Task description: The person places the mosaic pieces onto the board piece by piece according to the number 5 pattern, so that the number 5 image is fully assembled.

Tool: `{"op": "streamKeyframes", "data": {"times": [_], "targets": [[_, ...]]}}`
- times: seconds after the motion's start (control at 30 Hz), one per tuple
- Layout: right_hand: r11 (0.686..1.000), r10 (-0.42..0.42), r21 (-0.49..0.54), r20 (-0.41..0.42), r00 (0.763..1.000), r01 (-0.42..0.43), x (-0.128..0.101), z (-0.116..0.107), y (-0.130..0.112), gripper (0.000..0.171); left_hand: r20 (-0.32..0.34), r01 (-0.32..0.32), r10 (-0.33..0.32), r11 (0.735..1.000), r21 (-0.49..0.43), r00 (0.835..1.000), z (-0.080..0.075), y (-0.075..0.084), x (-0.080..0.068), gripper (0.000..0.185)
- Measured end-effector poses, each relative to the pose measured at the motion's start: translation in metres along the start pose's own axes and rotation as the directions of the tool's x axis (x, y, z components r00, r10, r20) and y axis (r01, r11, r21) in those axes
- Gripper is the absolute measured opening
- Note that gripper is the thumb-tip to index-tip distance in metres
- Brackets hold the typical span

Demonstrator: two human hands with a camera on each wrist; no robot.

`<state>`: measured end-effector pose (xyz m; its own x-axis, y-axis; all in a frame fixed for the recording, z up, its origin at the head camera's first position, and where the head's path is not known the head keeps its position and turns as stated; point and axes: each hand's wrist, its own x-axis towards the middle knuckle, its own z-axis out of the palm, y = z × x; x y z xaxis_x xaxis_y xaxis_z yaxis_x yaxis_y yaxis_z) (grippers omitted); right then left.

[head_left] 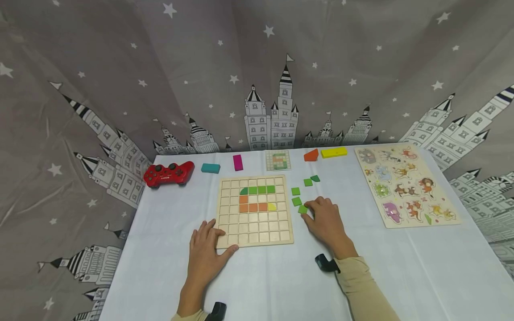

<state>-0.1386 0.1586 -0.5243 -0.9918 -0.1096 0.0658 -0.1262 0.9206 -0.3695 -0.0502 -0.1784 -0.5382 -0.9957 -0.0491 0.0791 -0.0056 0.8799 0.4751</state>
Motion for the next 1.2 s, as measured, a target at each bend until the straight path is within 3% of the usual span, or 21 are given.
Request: {"op": "streamKeyframes", "data": {"times": [0.43, 0.63, 0.9, 1.2], "targets": [[0.999, -0.037, 0.020, -0.027, 0.999, 0.037, -0.001, 0.001, -0.004, 0.031, 0.010, 0.006, -0.006, 1.000, 0.000, 1.000, 0.000, 0.000, 0.000, 0.058], [0.991, -0.107, 0.079, -0.066, 0.992, 0.112, -0.001, 0.006, -0.012, 0.030, 0.012, 0.012, -0.012, 1.000, 0.000, 1.000, 0.000, 0.000, -0.001, 0.057], [0.961, -0.214, 0.165, -0.060, 0.975, 0.221, 0.001, 0.012, -0.037, 0.025, 0.008, 0.009, -0.009, 1.000, 0.000, 1.000, 0.001, 0.000, 0.000, 0.058], [0.944, -0.287, 0.161, -0.021, 0.958, 0.287, 0.005, 0.021, -0.056, 0.025, -0.019, -0.002, 0.002, 1.000, 0.004, 1.000, 0.003, 0.000, 0.000, 0.057]]}}
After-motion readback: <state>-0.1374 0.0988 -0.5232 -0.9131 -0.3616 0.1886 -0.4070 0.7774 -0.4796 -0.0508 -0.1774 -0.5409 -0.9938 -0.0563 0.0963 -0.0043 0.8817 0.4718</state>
